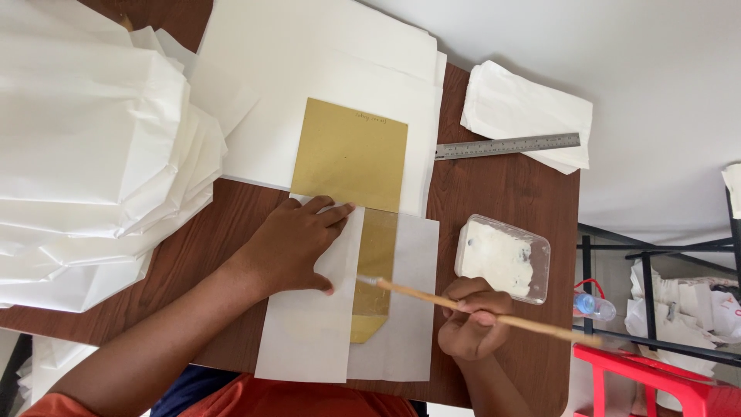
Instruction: Manually folding and gluing paper to create bags using a template and a brush.
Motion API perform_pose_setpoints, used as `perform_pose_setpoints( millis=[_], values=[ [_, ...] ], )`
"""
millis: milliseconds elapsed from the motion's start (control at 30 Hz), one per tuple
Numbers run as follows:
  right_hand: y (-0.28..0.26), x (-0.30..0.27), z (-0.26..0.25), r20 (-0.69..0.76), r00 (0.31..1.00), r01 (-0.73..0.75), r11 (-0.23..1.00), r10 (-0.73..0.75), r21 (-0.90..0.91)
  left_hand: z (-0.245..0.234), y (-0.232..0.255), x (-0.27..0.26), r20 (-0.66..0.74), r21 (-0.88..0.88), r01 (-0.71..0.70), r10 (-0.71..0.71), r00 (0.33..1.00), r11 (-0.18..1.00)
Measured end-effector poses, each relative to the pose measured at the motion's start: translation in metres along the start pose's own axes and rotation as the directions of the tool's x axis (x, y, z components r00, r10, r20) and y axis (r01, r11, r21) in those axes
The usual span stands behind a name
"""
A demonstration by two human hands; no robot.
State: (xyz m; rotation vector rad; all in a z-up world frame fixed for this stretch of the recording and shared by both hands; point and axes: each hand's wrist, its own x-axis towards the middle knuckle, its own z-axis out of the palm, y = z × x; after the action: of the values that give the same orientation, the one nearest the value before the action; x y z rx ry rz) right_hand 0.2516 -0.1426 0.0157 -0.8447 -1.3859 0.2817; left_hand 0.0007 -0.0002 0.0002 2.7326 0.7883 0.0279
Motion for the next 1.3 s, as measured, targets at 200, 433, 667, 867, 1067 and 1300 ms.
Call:
perform_pose_setpoints(
  millis=[200,433,667,867,1067,1300],
  values=[
    [0.004,-0.007,-0.008,0.207,0.975,0.097,0.992,-0.077,-0.086,-0.002,0.000,-0.001,0.009,-0.004,0.004,-0.004,1.000,1.000],
    [-0.012,0.007,0.004,0.134,0.972,-0.204,0.978,0.195,0.051,-0.003,0.001,-0.002,0.017,-0.024,-0.003,0.003,1.000,1.000],
    [-0.012,0.015,0.014,0.083,0.962,-0.246,0.956,0.261,-0.163,-0.003,0.002,-0.004,0.067,0.004,0.006,-0.006,0.998,1.000],
    [0.026,-0.015,-0.009,0.188,0.966,0.201,0.971,-0.175,-0.130,-0.002,0.002,-0.005,0.049,0.003,-0.002,0.002,0.999,1.000],
    [-0.001,-0.002,-0.003,0.303,0.945,0.149,0.987,-0.123,-0.065,0.000,0.002,-0.003,0.073,-0.001,0.023,-0.023,0.997,1.000],
    [-0.009,0.002,0.004,0.128,0.991,-0.062,0.993,0.049,0.096,-0.004,0.003,-0.002,0.073,-0.025,0.016,-0.014,0.997,1.000]
  ],
)
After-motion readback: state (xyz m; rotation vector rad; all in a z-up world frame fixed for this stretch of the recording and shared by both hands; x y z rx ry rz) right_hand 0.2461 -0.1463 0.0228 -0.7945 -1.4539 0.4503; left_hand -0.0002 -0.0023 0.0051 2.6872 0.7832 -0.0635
